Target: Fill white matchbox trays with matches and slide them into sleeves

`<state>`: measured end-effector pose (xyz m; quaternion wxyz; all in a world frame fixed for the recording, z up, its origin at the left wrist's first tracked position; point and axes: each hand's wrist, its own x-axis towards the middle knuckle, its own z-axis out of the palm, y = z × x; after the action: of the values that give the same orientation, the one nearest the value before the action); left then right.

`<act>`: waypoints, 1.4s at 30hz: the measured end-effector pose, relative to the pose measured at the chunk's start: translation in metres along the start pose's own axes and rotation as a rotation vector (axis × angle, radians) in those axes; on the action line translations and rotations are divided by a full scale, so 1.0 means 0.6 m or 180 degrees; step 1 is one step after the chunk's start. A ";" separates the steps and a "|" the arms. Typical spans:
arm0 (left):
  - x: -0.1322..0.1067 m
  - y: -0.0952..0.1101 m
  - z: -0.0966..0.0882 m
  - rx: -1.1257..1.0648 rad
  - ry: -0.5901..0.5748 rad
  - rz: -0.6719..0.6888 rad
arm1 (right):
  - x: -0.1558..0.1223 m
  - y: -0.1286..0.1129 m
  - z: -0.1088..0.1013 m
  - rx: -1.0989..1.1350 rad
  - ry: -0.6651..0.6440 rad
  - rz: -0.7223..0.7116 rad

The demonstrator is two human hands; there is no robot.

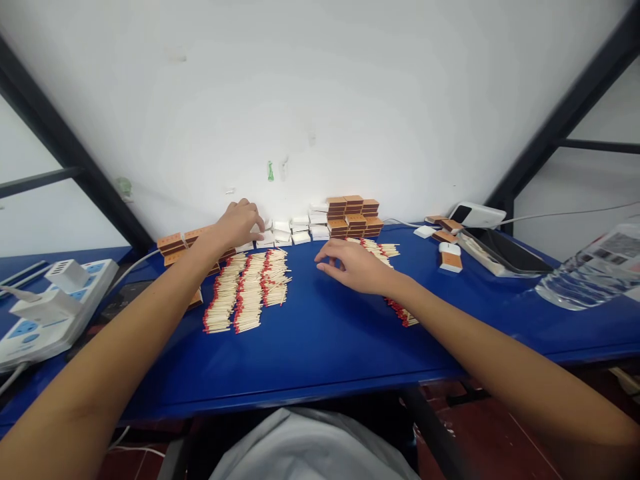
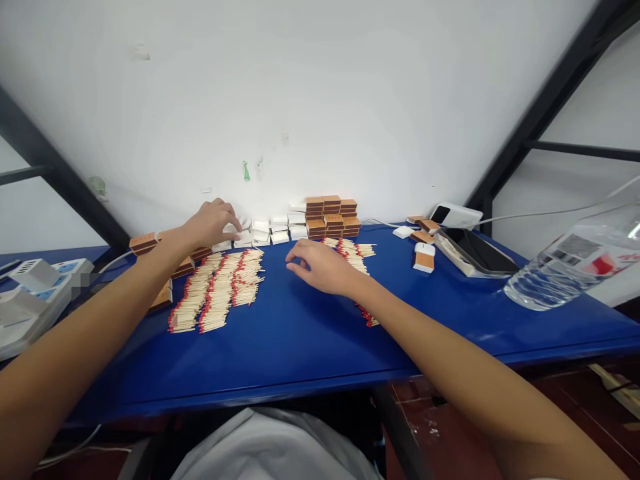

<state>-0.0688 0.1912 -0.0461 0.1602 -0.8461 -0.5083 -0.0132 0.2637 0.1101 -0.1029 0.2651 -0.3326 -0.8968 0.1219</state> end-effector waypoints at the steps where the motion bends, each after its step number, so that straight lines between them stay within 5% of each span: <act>1: -0.002 0.001 0.001 0.0005 -0.0028 -0.0018 | 0.000 -0.001 0.000 0.0001 -0.0003 -0.0002; 36: -0.019 0.016 -0.004 -0.0149 -0.0253 -0.0079 | 0.001 -0.002 -0.012 -0.0131 0.0019 0.0022; 42: -0.020 -0.003 -0.029 -0.0470 -0.0142 -0.0035 | 0.003 0.010 -0.019 -0.0190 0.0168 -0.0057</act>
<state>-0.0740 0.1768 -0.0315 0.0859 -0.8528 -0.5140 -0.0327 0.2722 0.1162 -0.0952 0.2797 -0.3353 -0.8957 0.0839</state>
